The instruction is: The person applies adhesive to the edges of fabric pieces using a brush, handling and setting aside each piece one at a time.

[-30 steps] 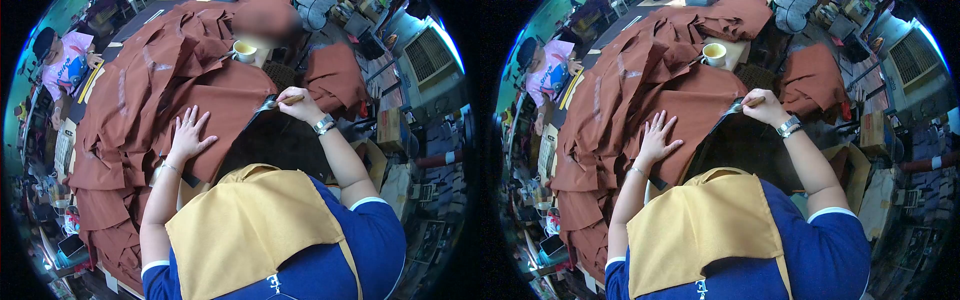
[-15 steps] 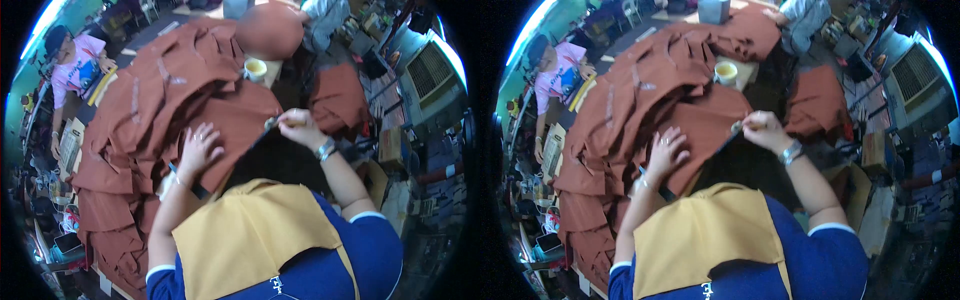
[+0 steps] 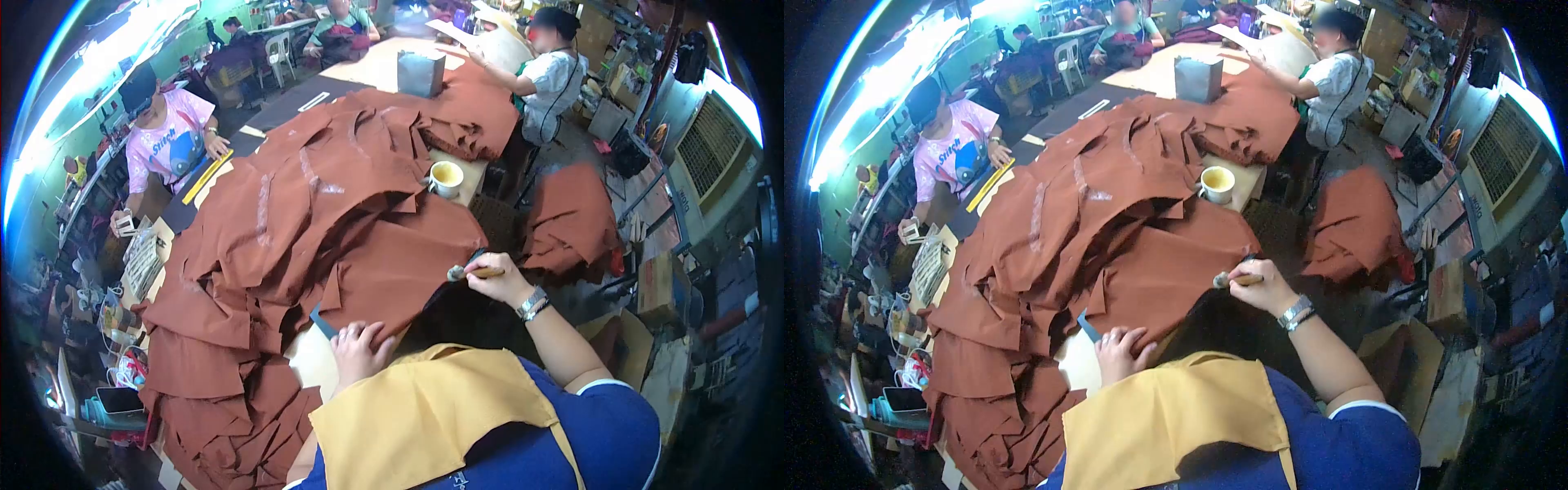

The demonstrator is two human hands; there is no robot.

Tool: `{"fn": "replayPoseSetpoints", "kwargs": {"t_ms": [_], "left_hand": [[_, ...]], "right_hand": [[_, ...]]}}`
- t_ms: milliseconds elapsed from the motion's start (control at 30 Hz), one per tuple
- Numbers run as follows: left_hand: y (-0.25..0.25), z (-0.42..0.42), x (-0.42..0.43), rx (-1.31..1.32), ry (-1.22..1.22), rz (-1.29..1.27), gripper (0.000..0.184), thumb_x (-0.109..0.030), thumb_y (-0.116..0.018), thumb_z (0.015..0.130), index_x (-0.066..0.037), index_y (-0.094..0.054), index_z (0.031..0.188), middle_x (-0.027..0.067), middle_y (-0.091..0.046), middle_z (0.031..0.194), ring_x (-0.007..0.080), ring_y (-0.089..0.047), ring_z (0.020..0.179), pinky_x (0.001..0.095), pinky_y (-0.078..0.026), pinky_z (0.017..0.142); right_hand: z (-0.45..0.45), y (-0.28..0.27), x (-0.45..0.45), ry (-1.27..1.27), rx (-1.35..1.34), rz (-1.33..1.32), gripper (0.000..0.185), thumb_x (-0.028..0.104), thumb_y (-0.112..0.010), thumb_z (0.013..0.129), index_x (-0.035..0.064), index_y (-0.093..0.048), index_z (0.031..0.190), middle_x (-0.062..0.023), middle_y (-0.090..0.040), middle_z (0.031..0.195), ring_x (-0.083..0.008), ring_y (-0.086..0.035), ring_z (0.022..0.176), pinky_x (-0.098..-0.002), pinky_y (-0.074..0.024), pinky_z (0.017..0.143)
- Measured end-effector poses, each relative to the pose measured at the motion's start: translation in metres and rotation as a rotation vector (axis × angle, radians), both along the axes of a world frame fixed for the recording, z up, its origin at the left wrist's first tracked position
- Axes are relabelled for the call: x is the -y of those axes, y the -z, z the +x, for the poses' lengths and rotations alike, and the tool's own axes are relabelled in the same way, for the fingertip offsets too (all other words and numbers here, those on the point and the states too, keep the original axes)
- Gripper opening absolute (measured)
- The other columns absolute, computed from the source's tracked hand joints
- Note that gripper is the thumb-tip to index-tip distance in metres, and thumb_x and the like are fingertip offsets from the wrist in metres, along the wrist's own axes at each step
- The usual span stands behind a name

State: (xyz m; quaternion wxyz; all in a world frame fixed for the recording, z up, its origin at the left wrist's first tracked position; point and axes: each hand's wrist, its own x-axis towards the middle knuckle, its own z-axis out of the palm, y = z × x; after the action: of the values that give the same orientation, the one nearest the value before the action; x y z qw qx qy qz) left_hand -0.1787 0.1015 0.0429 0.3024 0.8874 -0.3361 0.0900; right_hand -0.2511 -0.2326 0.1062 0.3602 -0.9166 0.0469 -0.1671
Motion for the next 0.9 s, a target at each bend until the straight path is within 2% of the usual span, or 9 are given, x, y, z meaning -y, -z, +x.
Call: {"fn": "replayPoseSetpoints", "kwargs": {"t_ms": [133, 167, 233, 367, 433, 567, 600, 733, 900], "left_hand": [[0.002, 0.016, 0.016, -0.226, 0.081, -0.329, 0.009, -0.013, -0.067, 0.091, -0.006, -0.064, 0.095, 0.0143, -0.065, 0.087, 0.0287, -0.063, 0.078, 0.0364, -0.049, 0.074], [-0.007, 0.013, 0.018, -0.337, 0.003, -0.420, 0.010, -0.012, -0.062, 0.097, -0.003, -0.062, 0.093, 0.0100, -0.062, 0.079, 0.0179, -0.059, 0.072, 0.0295, -0.048, 0.070], [-0.016, 0.019, 0.015, -0.567, -0.013, -0.555, 0.018, -0.016, -0.057, 0.102, -0.001, -0.061, 0.091, 0.0016, -0.058, 0.078, 0.0082, -0.051, 0.075, 0.0249, -0.044, 0.070], [-0.005, 0.032, -0.001, -0.537, 0.021, -0.728, 0.032, -0.028, -0.047, 0.107, -0.005, -0.061, 0.091, -0.0040, -0.055, 0.077, 0.0032, -0.044, 0.070, 0.0196, -0.037, 0.063], [-0.010, 0.030, -0.019, -0.892, -0.017, -0.859, 0.033, -0.025, -0.044, 0.108, -0.004, -0.063, 0.092, -0.0033, -0.054, 0.075, 0.0082, -0.052, 0.072, 0.0255, -0.044, 0.063], [-0.019, 0.011, -0.035, -0.310, 0.041, -0.364, 0.025, -0.029, -0.071, 0.089, -0.006, -0.063, 0.088, 0.0042, -0.055, 0.073, 0.0180, -0.057, 0.066, 0.0324, -0.044, 0.059], [-0.020, 0.007, -0.043, -0.198, 0.082, -0.152, 0.031, -0.030, -0.080, 0.074, -0.008, -0.064, 0.087, 0.0075, -0.061, 0.080, 0.0247, -0.060, 0.071, 0.0360, -0.047, 0.066], [-0.002, -0.004, -0.039, -0.024, 0.186, -0.089, 0.028, -0.026, -0.080, 0.070, -0.012, -0.067, 0.091, 0.0036, -0.062, 0.082, 0.0261, -0.061, 0.081, 0.0392, -0.047, 0.077], [0.001, -0.002, -0.035, 0.030, 0.164, 0.055, 0.022, -0.016, -0.072, 0.078, -0.016, -0.071, 0.100, 0.0036, -0.064, 0.083, 0.0259, -0.063, 0.079, 0.0386, -0.049, 0.072]], "right_hand": [[0.001, 0.000, 0.001, 0.001, -0.005, 0.018, 0.016, 0.014, -0.073, 0.076, 0.0020, -0.072, 0.086, -0.0143, -0.070, 0.078, -0.0219, -0.071, 0.073, -0.0320, -0.0532, 0.066], [0.001, 0.000, 0.000, 0.020, -0.028, 0.036, 0.016, 0.014, -0.073, 0.076, 0.0019, -0.072, 0.086, -0.0147, -0.070, 0.078, -0.0227, -0.071, 0.073, -0.0323, -0.0534, 0.067], [0.002, 0.002, 0.002, 0.027, -0.019, 0.010, 0.015, 0.014, -0.073, 0.076, 0.0019, -0.072, 0.085, -0.0156, -0.070, 0.079, -0.0252, -0.071, 0.073, -0.0331, -0.0541, 0.068], [0.001, -0.001, 0.000, 0.037, -0.020, 0.056, 0.016, 0.014, -0.072, 0.075, 0.0011, -0.072, 0.085, -0.0167, -0.071, 0.081, -0.0270, -0.071, 0.075, -0.0338, -0.0548, 0.070], [0.001, -0.002, 0.000, 0.040, -0.054, 0.040, 0.016, 0.013, -0.071, 0.075, 0.0013, -0.072, 0.086, -0.0161, -0.071, 0.081, -0.0258, -0.071, 0.075, -0.0331, -0.0547, 0.070], [0.002, -0.005, -0.002, 0.046, -0.060, 0.034, 0.015, 0.014, -0.070, 0.076, 0.0025, -0.073, 0.085, -0.0139, -0.072, 0.083, -0.0236, -0.071, 0.075, -0.0320, -0.0554, 0.070], [0.002, -0.005, -0.002, 0.047, -0.067, 0.031, 0.014, 0.014, -0.070, 0.076, 0.0028, -0.073, 0.085, -0.0134, -0.073, 0.083, -0.0231, -0.071, 0.075, -0.0318, -0.0555, 0.070], [0.001, -0.006, -0.001, 0.042, -0.065, 0.017, 0.014, 0.014, -0.070, 0.076, 0.0031, -0.073, 0.085, -0.0123, -0.073, 0.083, -0.0215, -0.072, 0.076, -0.0314, -0.0558, 0.070], [0.002, -0.006, -0.002, 0.042, -0.062, 0.014, 0.014, 0.014, -0.070, 0.076, 0.0032, -0.073, 0.085, -0.0123, -0.073, 0.084, -0.0205, -0.071, 0.075, -0.0313, -0.0556, 0.070]]}}
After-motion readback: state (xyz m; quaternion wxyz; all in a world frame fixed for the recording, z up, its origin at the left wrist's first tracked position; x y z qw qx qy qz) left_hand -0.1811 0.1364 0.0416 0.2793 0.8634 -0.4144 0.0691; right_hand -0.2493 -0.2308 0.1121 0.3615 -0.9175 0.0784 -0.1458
